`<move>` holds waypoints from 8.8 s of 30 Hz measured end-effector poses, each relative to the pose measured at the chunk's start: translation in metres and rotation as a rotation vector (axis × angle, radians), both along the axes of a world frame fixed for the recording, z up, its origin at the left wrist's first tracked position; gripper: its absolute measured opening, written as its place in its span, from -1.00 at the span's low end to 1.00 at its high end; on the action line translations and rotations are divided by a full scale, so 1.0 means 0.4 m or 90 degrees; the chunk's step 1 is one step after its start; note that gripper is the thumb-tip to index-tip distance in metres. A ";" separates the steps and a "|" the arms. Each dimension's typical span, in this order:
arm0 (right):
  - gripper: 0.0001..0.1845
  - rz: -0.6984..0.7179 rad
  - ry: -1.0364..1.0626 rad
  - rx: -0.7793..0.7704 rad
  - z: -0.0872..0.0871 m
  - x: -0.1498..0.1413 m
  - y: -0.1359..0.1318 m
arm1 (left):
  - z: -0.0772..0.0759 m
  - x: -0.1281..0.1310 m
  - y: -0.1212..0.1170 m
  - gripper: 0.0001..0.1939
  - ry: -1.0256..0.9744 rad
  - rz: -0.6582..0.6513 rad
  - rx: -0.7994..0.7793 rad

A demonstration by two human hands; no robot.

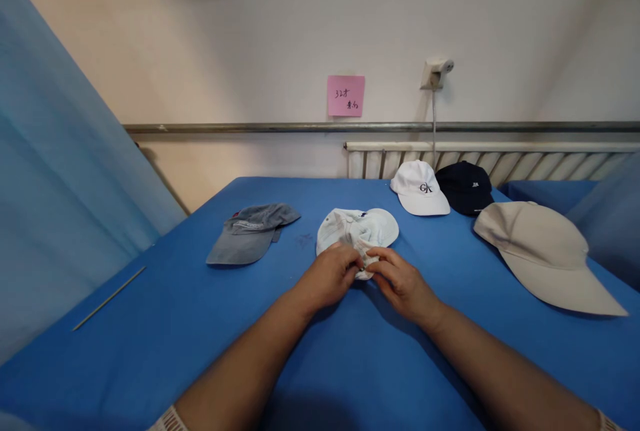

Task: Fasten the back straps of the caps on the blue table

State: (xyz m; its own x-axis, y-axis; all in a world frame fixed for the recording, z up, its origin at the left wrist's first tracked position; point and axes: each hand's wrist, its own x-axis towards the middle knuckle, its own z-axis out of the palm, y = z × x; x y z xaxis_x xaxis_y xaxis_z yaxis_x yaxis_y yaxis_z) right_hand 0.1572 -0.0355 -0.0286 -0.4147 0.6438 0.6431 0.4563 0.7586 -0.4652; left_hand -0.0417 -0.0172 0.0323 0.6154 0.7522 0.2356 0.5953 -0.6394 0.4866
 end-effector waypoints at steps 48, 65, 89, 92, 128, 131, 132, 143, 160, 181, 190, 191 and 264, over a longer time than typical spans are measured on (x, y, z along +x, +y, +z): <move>-0.91 -0.072 0.191 -0.159 -0.022 0.006 0.022 | -0.090 0.020 0.037 -0.83 -0.290 0.112 -0.230; -0.87 -0.125 0.213 -0.167 -0.023 0.004 0.030 | -0.092 0.019 0.047 -0.68 -0.353 0.102 -0.350; -0.90 -0.136 0.095 -0.106 -0.028 -0.002 0.034 | -0.080 0.012 0.048 -0.51 -0.468 0.143 -0.575; -0.90 -0.146 0.084 -0.092 -0.021 0.003 0.032 | -0.083 0.015 0.049 -0.52 -0.470 0.162 -0.559; -0.90 -0.036 0.013 -0.197 -0.001 0.036 0.022 | -0.034 0.012 0.005 -0.79 -0.119 0.065 -0.052; -0.93 -0.044 -0.024 -0.179 0.004 0.034 0.019 | -0.025 0.012 0.002 -0.77 -0.081 0.048 0.005; -0.93 -0.046 -0.034 -0.172 0.006 0.033 0.017 | -0.024 0.011 0.001 -0.76 -0.077 0.041 0.014; -0.88 -0.309 -0.131 -0.082 -0.009 0.022 0.026 | -0.033 0.024 -0.017 -0.59 -0.020 -0.006 0.108; -0.84 -0.312 -0.119 0.057 -0.005 0.020 0.021 | -0.050 0.034 -0.015 -0.80 0.002 -0.019 0.305; -0.80 -0.214 -0.262 -0.190 0.018 0.071 0.016 | -0.020 0.005 0.001 -0.86 -0.141 0.075 0.093; -0.83 -0.245 -0.016 -0.125 0.023 0.073 0.024 | -0.072 0.000 0.039 -0.78 0.082 0.139 0.082; -0.83 -0.243 -0.017 -0.127 0.020 0.072 0.029 | -0.074 0.005 0.037 -0.78 0.107 0.135 0.078; -0.71 -0.218 -0.248 -0.151 0.048 0.021 0.030 | -0.002 -0.002 0.018 -0.76 -0.112 0.161 0.079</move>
State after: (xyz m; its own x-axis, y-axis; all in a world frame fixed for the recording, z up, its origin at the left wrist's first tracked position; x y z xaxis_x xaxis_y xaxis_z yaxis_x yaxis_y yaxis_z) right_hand 0.1658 -0.0237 -0.0096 -0.3339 0.8915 0.3062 0.8299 0.4321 -0.3531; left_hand -0.0425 -0.0098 0.0315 0.3548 0.8344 0.4218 0.6560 -0.5436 0.5236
